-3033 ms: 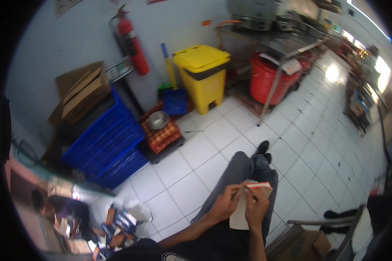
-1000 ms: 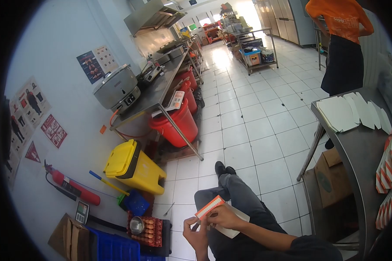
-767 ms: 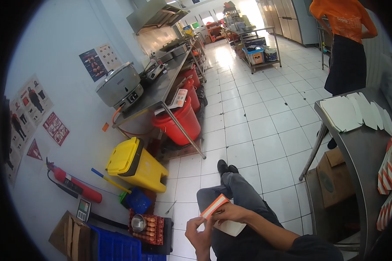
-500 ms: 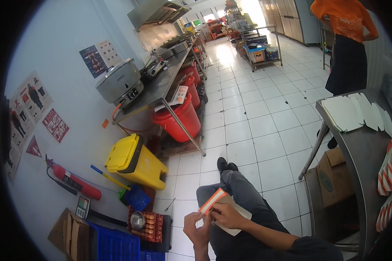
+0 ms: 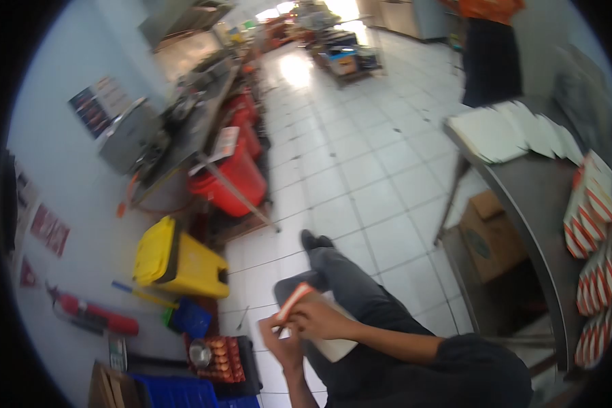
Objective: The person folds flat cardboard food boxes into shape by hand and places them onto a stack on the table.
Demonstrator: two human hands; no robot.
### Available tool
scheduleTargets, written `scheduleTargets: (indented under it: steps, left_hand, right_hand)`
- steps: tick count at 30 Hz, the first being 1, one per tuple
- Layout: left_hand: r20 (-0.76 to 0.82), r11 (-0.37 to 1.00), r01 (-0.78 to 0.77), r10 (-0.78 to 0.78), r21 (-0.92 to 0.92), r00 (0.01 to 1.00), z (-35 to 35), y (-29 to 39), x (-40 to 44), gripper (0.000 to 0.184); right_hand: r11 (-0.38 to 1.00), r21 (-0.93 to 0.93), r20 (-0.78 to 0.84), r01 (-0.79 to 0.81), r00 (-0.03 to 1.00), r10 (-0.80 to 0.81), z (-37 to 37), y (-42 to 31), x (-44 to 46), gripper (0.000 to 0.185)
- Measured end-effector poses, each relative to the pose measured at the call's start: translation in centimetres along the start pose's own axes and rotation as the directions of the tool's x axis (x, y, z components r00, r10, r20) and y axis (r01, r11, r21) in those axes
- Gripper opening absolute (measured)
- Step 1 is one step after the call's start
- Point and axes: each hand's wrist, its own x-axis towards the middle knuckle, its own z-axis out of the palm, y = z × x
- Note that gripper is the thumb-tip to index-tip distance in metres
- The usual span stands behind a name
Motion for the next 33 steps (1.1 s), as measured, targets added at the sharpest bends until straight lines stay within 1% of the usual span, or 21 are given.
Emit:
scheduleTargets:
  steps: [1,2,3,4,5,7,8,10,11,13,14,16,18,20,21,23,24,27,30,32,33]
  left_hand:
    - [-0.048,0.999,0.000,0.001,0.035,0.999,-0.2,-0.5,-0.2,0.018]
    - [-0.119,0.995,0.059,-0.049,0.085,0.992,-0.8,-0.9,-0.2,0.018]
    - [-0.186,0.987,0.059,-0.031,0.147,0.982,-1.1,-0.1,0.1,0.015]
    - [-0.248,0.987,0.028,0.013,0.159,0.969,-1.9,-1.4,0.4,0.012]
    - [-0.307,0.995,0.083,-0.064,0.049,0.949,-1.8,-0.7,0.7,0.013]
    - [-0.311,0.986,0.098,-0.135,-0.133,0.941,-1.2,1.2,1.1,0.022]
    - [-0.256,0.986,0.100,-0.131,-0.133,0.958,-0.8,1.0,1.0,0.019]
    - [-0.157,0.988,0.098,-0.117,-0.121,0.981,-0.6,-0.5,0.2,0.015]
    - [-0.141,0.942,0.098,-0.149,-0.321,0.979,-0.3,-0.8,0.2,0.012]
    - [-0.081,0.740,0.109,-0.216,-0.663,0.973,0.0,-1.2,-0.1,0.009]
    - [0.058,0.438,0.277,-0.449,-0.856,0.892,-0.7,1.5,-0.1,0.015]
    - [-0.002,0.792,0.297,-0.352,-0.533,0.936,-0.6,1.3,0.1,0.008]
    - [-0.011,0.969,0.232,-0.234,-0.089,0.972,-0.9,0.5,0.3,0.008]
    - [0.035,0.921,0.104,-0.126,0.377,0.991,-1.4,-0.1,0.1,0.015]
    - [0.075,0.813,0.021,-0.080,0.581,0.994,-1.5,-0.3,0.0,0.020]
    - [-0.007,0.926,0.047,-0.048,0.375,0.999,-1.4,0.0,-0.2,0.019]
    - [-0.053,0.963,0.052,-0.039,0.264,0.998,-1.5,0.2,-0.2,0.019]
    - [0.220,0.785,0.092,-0.282,0.612,0.934,-1.9,0.4,0.6,0.031]
    - [0.564,0.990,0.019,-0.096,0.142,0.820,-3.2,-9.2,-3.5,0.043]
    - [0.531,0.969,0.110,-0.213,0.219,0.820,-3.2,-8.4,-3.7,0.044]
    - [0.512,0.953,0.156,-0.273,0.260,0.815,-3.5,-7.8,-4.0,0.044]
  right_hand:
    - [0.989,-0.060,0.072,0.133,0.989,-0.128,-0.9,0.0,0.1,0.018]
    - [0.982,0.102,0.111,-0.159,0.983,0.148,-2.3,-1.9,0.1,0.020]
    - [0.866,0.257,0.186,-0.430,0.901,0.392,-3.3,-4.1,0.1,0.022]
    - [0.909,0.172,-0.015,-0.378,0.922,0.387,-3.7,-4.9,0.1,0.028]
    - [0.939,0.070,-0.202,-0.335,0.918,0.343,-3.8,-5.3,0.3,0.034]
    - [0.974,0.008,-0.211,-0.226,0.952,0.223,-1.9,-0.8,0.2,0.037]
    - [0.987,-0.025,-0.214,-0.161,0.965,0.152,-0.9,0.9,-0.2,0.039]
    - [0.925,0.291,-0.113,-0.246,0.951,0.289,0.6,0.8,-1.1,0.039]
    - [0.849,0.438,-0.037,-0.294,0.938,0.345,0.7,0.3,-1.3,0.040]
    - [0.840,0.360,0.090,-0.405,0.912,0.401,-0.5,-0.6,-1.3,0.039]
    - [0.832,0.318,0.153,-0.454,0.891,0.428,-0.9,-1.0,-1.4,0.039]
    - [0.908,0.207,0.108,-0.364,0.931,0.349,-1.3,-1.4,-1.3,0.040]
    - [0.943,0.123,0.094,-0.308,0.950,0.298,-1.3,-1.4,-1.4,0.041]
    - [0.953,0.076,0.106,-0.294,0.953,0.286,-0.8,-1.3,-1.8,0.041]
    - [0.938,0.169,0.104,-0.303,0.952,0.289,-0.6,-1.4,-1.8,0.040]
    - [0.883,0.350,0.096,-0.313,0.950,0.298,-0.3,-2.4,-1.6,0.037]
    - [0.908,0.307,0.078,-0.284,0.959,0.274,-0.3,-2.5,-1.7,0.037]
    - [0.962,0.185,0.021,-0.199,0.980,0.199,-1.2,-2.5,-1.3,0.037]
    - [0.976,0.143,-0.098,-0.161,0.980,0.176,-2.0,-1.6,-1.0,0.042]
    - [0.974,0.155,-0.189,-0.164,0.963,0.193,-2.3,-0.8,-1.0,0.045]
    - [0.897,0.325,-0.166,-0.301,0.915,0.367,-1.6,0.2,-1.0,0.045]
